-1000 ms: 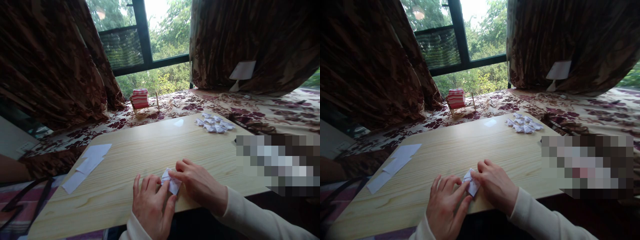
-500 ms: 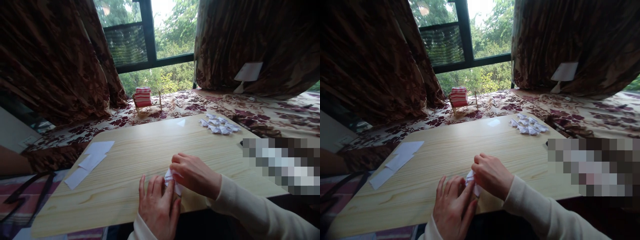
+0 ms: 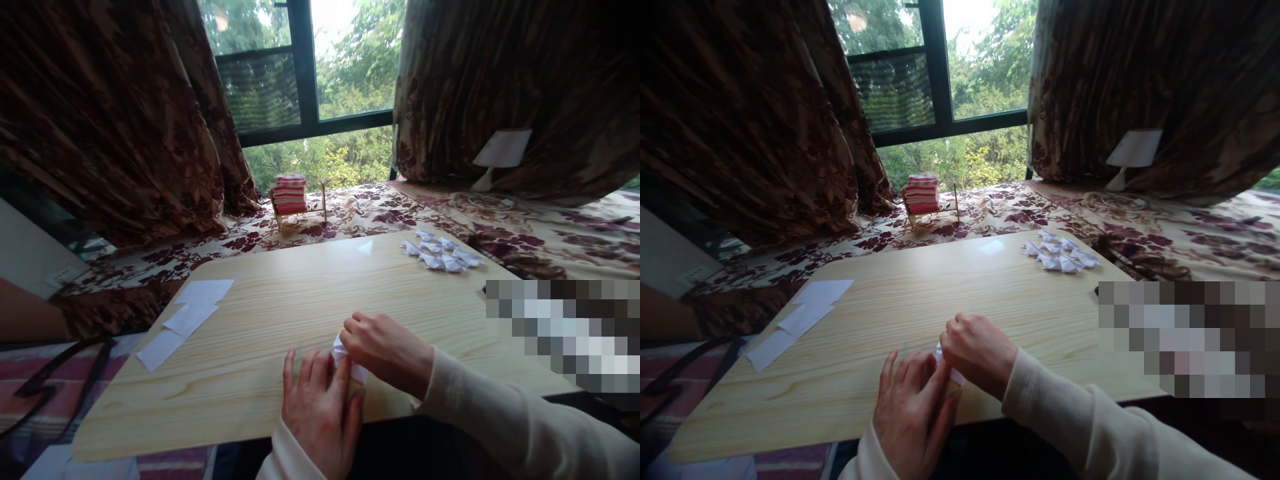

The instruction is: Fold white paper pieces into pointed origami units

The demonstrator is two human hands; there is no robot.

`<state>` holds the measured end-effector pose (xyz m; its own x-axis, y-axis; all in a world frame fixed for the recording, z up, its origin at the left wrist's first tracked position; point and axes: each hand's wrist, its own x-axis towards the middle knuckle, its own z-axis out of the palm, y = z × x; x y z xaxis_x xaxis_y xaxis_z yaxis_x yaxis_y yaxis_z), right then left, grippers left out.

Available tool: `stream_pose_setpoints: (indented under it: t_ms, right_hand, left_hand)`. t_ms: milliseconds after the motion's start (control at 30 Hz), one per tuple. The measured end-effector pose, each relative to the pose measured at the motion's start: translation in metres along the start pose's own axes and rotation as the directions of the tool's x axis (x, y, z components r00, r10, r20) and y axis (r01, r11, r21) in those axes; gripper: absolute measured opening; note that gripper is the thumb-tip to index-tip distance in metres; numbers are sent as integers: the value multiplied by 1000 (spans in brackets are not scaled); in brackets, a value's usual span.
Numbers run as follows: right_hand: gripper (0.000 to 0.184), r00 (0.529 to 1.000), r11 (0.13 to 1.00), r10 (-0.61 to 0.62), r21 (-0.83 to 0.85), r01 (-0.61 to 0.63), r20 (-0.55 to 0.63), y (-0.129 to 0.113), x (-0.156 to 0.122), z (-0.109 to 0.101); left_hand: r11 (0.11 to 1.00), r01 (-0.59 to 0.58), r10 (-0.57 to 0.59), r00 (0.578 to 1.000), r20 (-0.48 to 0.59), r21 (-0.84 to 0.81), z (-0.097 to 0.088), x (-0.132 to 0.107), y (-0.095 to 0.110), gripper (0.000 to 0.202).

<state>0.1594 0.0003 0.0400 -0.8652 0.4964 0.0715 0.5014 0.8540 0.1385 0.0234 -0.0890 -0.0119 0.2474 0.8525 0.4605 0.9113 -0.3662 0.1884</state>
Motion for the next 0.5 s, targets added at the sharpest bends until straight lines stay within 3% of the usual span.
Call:
stream_pose_setpoints:
  t_ms: [267, 500]
  right_hand:
    - [10, 999, 999, 17, 38, -16, -28, 4, -2, 4]
    - [10, 998, 998, 16, 64, -12, -55, 6, -5, 10]
  left_hand:
    - [999, 11, -16, 990, -143, -32, 6, 1, 5, 37]
    - [998, 55, -54, 999, -2, 28, 2, 4, 8, 40]
